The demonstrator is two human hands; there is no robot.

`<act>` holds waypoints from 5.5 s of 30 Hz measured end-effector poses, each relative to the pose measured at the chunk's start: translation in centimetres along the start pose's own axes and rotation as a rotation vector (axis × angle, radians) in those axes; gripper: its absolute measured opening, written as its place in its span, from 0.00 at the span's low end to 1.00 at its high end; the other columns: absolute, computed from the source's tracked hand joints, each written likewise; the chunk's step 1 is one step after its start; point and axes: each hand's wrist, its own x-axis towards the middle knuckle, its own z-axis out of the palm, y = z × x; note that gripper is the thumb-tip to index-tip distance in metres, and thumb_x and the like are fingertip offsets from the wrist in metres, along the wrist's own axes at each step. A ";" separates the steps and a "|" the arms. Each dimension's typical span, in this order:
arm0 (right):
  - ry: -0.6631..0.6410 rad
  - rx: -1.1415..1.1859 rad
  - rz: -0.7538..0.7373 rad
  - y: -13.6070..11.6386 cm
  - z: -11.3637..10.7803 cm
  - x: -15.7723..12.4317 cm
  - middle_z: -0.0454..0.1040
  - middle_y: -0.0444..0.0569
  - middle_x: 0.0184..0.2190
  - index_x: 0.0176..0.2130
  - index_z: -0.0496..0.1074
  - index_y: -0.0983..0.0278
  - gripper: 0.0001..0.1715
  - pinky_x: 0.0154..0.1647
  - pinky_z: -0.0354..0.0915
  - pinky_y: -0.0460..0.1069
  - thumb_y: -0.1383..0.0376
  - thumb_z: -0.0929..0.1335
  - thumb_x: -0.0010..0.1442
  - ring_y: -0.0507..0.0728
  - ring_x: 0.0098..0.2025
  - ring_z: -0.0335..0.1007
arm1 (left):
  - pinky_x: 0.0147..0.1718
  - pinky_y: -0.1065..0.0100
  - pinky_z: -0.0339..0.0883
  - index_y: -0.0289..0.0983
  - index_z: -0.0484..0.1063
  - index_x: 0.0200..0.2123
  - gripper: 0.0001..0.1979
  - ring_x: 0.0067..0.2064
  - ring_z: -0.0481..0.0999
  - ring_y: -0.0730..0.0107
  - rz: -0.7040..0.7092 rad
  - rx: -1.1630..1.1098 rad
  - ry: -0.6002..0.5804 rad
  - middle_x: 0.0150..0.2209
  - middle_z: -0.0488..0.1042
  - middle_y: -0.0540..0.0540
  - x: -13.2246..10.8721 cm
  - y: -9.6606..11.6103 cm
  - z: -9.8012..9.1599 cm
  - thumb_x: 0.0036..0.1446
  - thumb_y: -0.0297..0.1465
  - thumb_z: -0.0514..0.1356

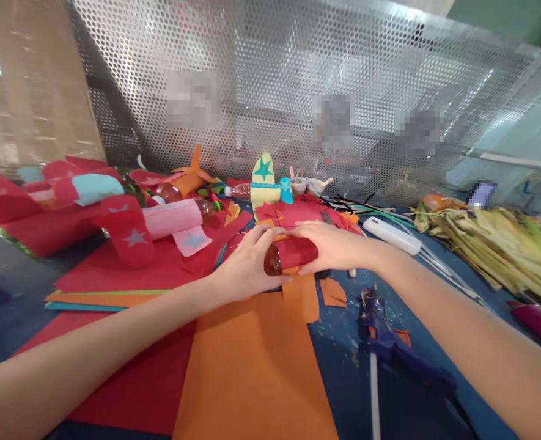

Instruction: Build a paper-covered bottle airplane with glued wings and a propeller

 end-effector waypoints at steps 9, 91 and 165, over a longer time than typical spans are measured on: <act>-0.031 -0.043 -0.002 0.2 -0.2 0.4 0.71 0.59 0.51 0.55 0.68 0.67 0.40 0.54 0.62 0.61 0.56 0.76 0.46 0.68 0.54 0.65 | 0.53 0.52 0.63 0.37 0.60 0.50 0.28 0.54 0.66 0.52 -0.050 0.003 -0.034 0.51 0.68 0.39 0.2 0.1 -0.1 0.46 0.35 0.65; -0.015 -0.007 0.167 2.4 -1.8 -4.2 0.56 0.57 0.64 0.63 0.58 0.65 0.40 0.62 0.54 0.59 0.60 0.69 0.54 0.65 0.65 0.52 | 0.57 0.47 0.55 0.41 0.57 0.58 0.42 0.61 0.56 0.46 -0.126 0.072 -0.148 0.58 0.59 0.39 0.6 1.1 -1.4 0.41 0.44 0.68; 0.447 0.088 0.455 -2.9 6.8 -18.2 0.60 0.55 0.53 0.57 0.51 0.56 0.20 0.56 0.65 0.60 0.63 0.58 0.68 0.62 0.57 0.62 | 0.33 0.69 0.65 0.40 0.76 0.32 0.14 0.32 0.72 0.68 -0.163 -0.330 -0.544 0.30 0.75 0.49 -0.4 8.8 2.0 0.60 0.39 0.52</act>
